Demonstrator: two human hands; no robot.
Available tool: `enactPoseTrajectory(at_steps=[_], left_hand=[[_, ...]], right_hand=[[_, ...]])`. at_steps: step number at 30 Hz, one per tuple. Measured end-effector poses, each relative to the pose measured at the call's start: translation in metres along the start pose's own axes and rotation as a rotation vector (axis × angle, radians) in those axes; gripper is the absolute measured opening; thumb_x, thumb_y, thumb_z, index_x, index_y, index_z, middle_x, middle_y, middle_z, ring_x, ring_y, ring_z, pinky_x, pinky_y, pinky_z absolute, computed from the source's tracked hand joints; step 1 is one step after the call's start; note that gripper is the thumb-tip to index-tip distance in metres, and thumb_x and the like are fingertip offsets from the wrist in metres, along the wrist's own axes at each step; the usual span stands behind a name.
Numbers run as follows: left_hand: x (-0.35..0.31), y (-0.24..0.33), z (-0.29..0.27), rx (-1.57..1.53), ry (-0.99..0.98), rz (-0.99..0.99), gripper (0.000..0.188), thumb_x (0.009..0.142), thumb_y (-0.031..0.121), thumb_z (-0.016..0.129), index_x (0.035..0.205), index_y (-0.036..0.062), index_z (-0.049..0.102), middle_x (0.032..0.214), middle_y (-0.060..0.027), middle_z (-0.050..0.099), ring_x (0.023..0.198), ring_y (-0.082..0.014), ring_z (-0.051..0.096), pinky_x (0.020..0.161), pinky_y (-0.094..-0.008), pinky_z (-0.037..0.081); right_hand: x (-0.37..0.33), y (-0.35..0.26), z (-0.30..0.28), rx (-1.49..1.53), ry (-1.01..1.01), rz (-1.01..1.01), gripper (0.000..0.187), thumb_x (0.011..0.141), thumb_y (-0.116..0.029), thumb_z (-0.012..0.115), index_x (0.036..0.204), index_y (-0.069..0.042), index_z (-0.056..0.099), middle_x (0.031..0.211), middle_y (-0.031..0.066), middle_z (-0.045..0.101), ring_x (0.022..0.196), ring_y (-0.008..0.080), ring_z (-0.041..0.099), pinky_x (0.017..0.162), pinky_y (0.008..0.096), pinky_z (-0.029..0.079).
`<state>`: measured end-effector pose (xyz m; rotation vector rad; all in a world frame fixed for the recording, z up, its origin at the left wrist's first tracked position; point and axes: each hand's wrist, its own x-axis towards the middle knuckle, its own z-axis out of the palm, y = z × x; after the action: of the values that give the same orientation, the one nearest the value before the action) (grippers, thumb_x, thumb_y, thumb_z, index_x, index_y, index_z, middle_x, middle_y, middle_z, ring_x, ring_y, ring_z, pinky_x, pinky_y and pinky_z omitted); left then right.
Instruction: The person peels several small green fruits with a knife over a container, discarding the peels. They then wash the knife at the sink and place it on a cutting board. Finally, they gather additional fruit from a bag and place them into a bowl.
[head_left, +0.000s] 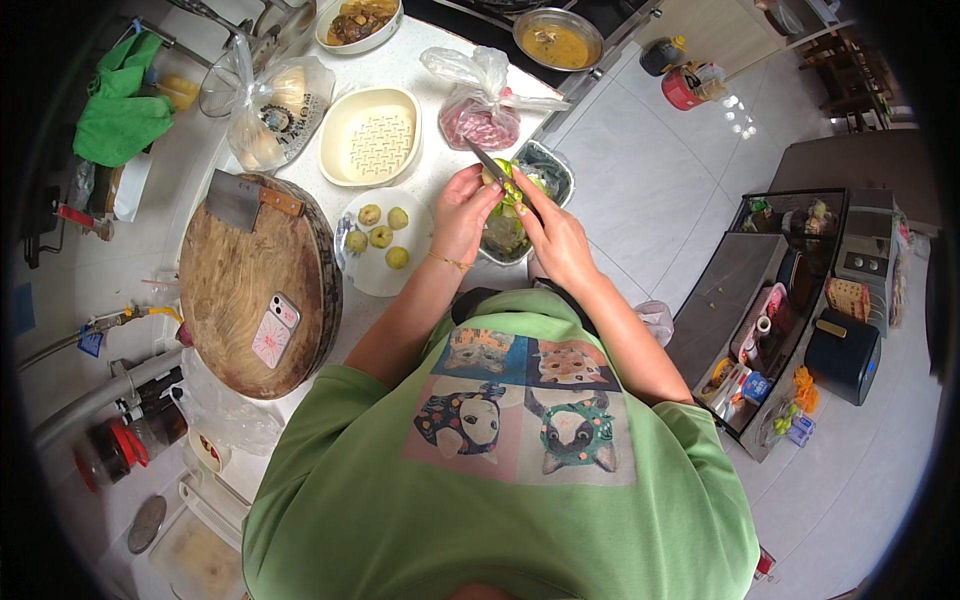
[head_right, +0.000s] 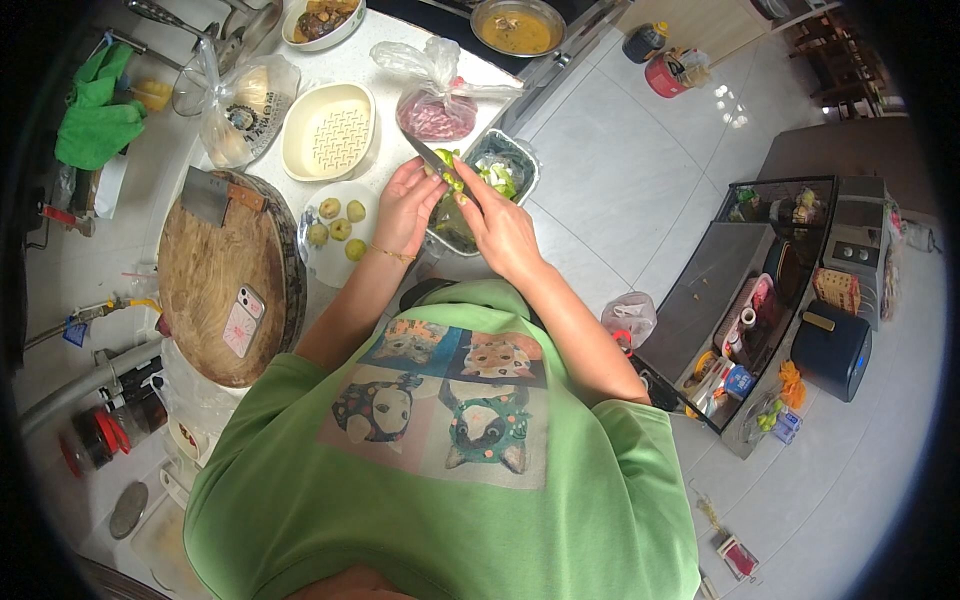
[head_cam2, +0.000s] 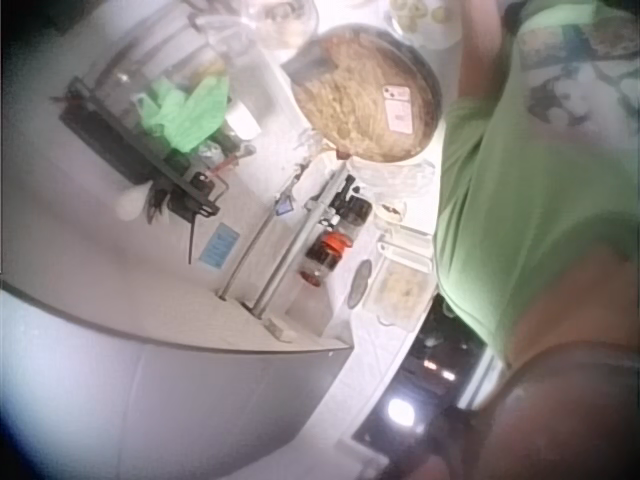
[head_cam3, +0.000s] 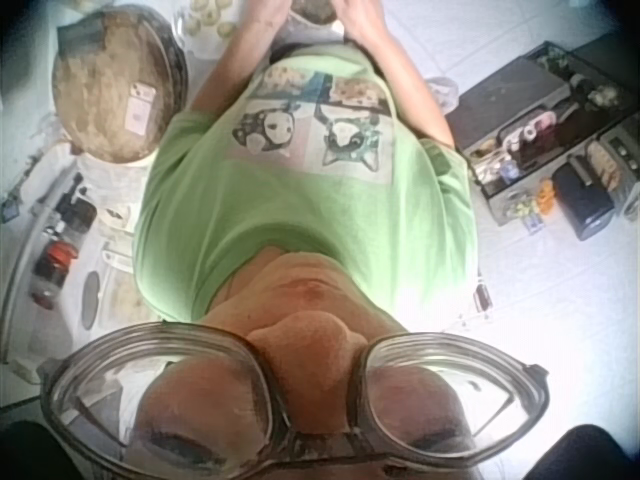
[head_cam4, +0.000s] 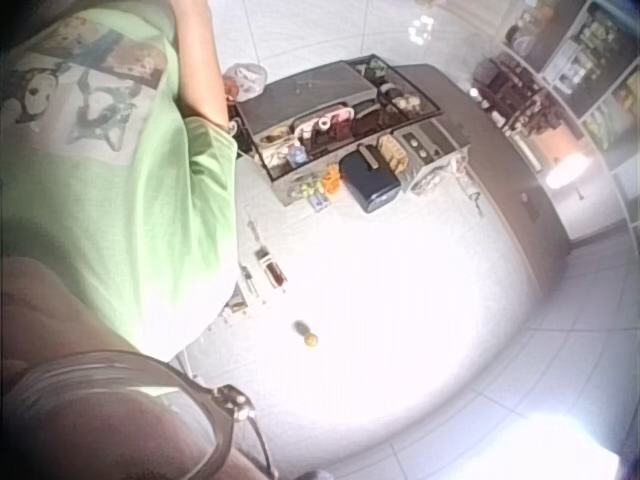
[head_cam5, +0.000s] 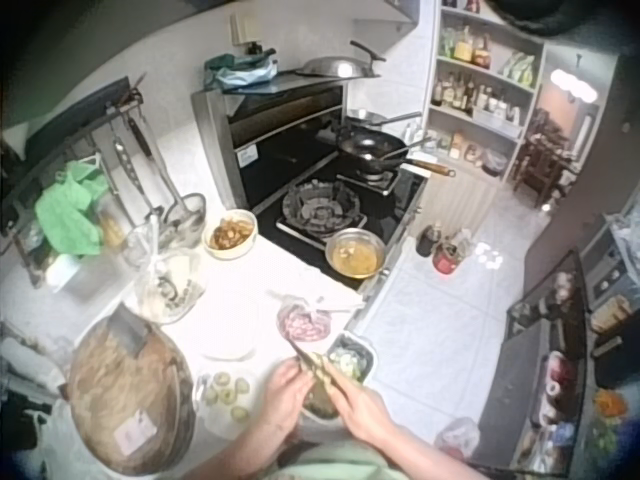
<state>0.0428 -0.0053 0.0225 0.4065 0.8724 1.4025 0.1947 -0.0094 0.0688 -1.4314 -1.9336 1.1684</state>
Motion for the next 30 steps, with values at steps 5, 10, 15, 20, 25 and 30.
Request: enactPoseTrajectory(at_steps=[5,10,15,20,25,30], left_hand=[[-0.003,0.0,0.004,0.029,0.038,0.007,0.036,0.085,-0.004,0.057,0.119,-0.0037,0.045,0.115,-0.0135,0.056,0.105,-0.0181,0.056,0.091,-0.0294,0.046],[-0.003,-0.002,0.003,0.04,0.009,0.008,0.036,0.084,-0.004,0.058,0.118,-0.003,0.046,0.113,-0.0128,0.057,0.102,-0.017,0.057,0.088,-0.0288,0.047],[-0.001,0.002,-0.003,-0.018,-0.062,-0.019,0.036,0.085,0.0,0.058,0.119,-0.0021,0.046,0.112,-0.0125,0.057,0.102,-0.0175,0.057,0.089,-0.03,0.047],[-0.002,0.007,-0.008,-0.015,-0.168,-0.062,0.037,0.087,0.002,0.054,0.122,-0.0035,0.043,0.113,-0.0146,0.056,0.106,-0.0219,0.057,0.093,-0.0318,0.046],[-0.002,0.01,-0.011,-0.047,-0.246,-0.101,0.038,0.087,0.002,0.051,0.123,-0.0041,0.041,0.116,-0.0162,0.055,0.11,-0.0262,0.056,0.095,-0.0331,0.046],[-0.002,0.011,-0.014,-0.083,-0.325,-0.121,0.038,0.087,0.002,0.049,0.124,-0.0036,0.041,0.118,-0.0174,0.054,0.11,-0.029,0.055,0.097,-0.0349,0.044]], right_hand=[[0.001,0.0,0.006,-0.07,0.087,-0.067,0.044,0.093,-0.021,0.046,0.137,-0.023,0.039,0.121,0.0152,0.056,0.103,0.0347,0.057,0.084,0.0407,0.047],[0.002,0.001,0.005,-0.041,0.093,-0.071,0.044,0.093,-0.021,0.047,0.136,-0.024,0.041,0.121,0.0149,0.056,0.103,0.0347,0.057,0.083,0.0406,0.047],[0.001,0.003,0.003,-0.016,0.117,-0.083,0.042,0.093,-0.019,0.047,0.135,-0.023,0.043,0.12,0.016,0.057,0.102,0.0336,0.058,0.084,0.0379,0.047],[0.002,0.009,0.0,0.068,0.121,-0.026,0.04,0.095,-0.018,0.046,0.135,-0.018,0.046,0.104,0.0139,0.063,0.079,0.02,0.06,0.077,0.0301,0.046],[0.003,0.016,-0.001,0.102,0.14,-0.011,0.041,0.095,-0.019,0.046,0.136,-0.018,0.044,0.093,0.0116,0.062,0.071,0.0134,0.052,0.072,0.0276,0.045],[0.004,0.019,0.0,0.088,0.153,0.005,0.041,0.096,-0.02,0.045,0.137,-0.018,0.043,0.091,0.0121,0.062,0.072,0.0139,0.052,0.073,0.028,0.045]])
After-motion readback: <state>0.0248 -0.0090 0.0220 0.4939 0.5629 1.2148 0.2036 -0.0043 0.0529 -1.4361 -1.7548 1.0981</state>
